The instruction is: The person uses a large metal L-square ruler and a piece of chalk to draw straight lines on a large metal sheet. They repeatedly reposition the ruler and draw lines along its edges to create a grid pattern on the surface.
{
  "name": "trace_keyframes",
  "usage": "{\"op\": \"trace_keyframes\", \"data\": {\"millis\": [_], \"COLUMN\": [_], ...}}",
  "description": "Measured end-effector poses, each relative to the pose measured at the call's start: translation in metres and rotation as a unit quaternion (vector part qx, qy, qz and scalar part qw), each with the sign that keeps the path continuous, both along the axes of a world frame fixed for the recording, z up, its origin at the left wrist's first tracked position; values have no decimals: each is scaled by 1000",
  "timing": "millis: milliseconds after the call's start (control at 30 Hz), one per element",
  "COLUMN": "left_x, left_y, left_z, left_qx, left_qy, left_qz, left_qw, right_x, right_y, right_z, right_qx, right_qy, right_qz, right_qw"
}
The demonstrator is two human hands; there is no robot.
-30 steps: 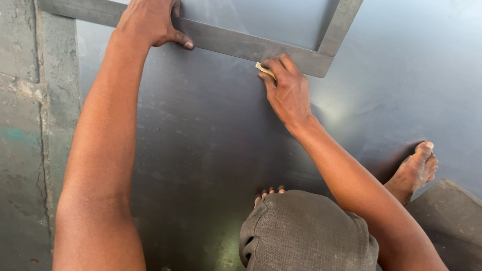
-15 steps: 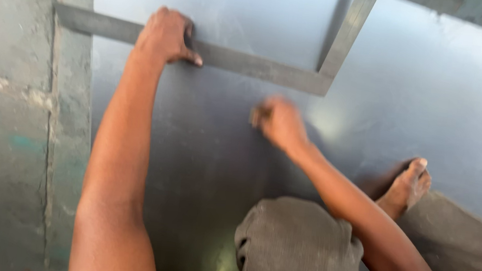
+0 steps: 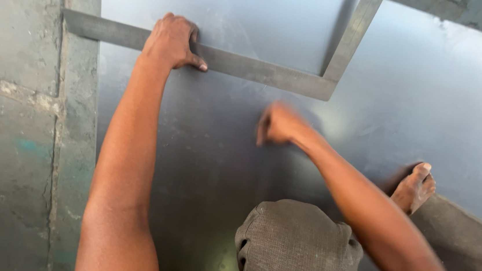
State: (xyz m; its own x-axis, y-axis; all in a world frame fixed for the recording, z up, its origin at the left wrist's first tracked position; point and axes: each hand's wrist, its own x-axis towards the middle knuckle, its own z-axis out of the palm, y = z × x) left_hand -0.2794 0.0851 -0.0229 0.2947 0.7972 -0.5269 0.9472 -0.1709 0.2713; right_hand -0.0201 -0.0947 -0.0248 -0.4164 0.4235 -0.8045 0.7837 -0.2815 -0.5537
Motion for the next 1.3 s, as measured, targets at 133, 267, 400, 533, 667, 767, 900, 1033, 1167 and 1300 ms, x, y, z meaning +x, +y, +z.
{"op": "trace_keyframes", "data": {"millis": [133, 267, 400, 533, 667, 767, 900, 1033, 1167, 1300], "left_x": [3, 2, -2, -2, 0, 0, 0, 2, 3, 3], "left_y": [-1, -2, -3, -4, -5, -4, -3, -3, -4, -2], "left_z": [0, -3, -6, -8, -6, -5, -5, -1, 2, 3], "left_qx": [-31, -15, -7, 19, -8, 6, 3, 0, 2, -7], "left_qy": [32, 20, 1, -7, 5, -3, -2, -7, -7, -6], "left_qz": [28, 7, 22, 25, 29, 26, 30, 2, 24, 10], "left_qw": [999, 1000, 1000, 999, 1000, 1000, 1000, 1000, 1000, 1000], "right_x": [-6, -16, -19, -18, -20, -20, -17, -12, -14, -17], "right_y": [-12, -7, 3, 7, 7, 7, 8, 10, -3, -9], "right_z": [2, 3, 7, 11, 12, 10, 2, -12, -16, -7], "right_qx": [167, 371, 410, 395, 414, 426, 424, 355, 13, 272], "right_qy": [72, 11, 12, 8, -8, -5, -6, -39, -11, 44], "right_qz": [-144, -330, -330, -310, -287, -283, -256, -214, 76, -191], "right_qw": [973, 868, 850, 865, 864, 859, 869, 909, 997, 942]}}
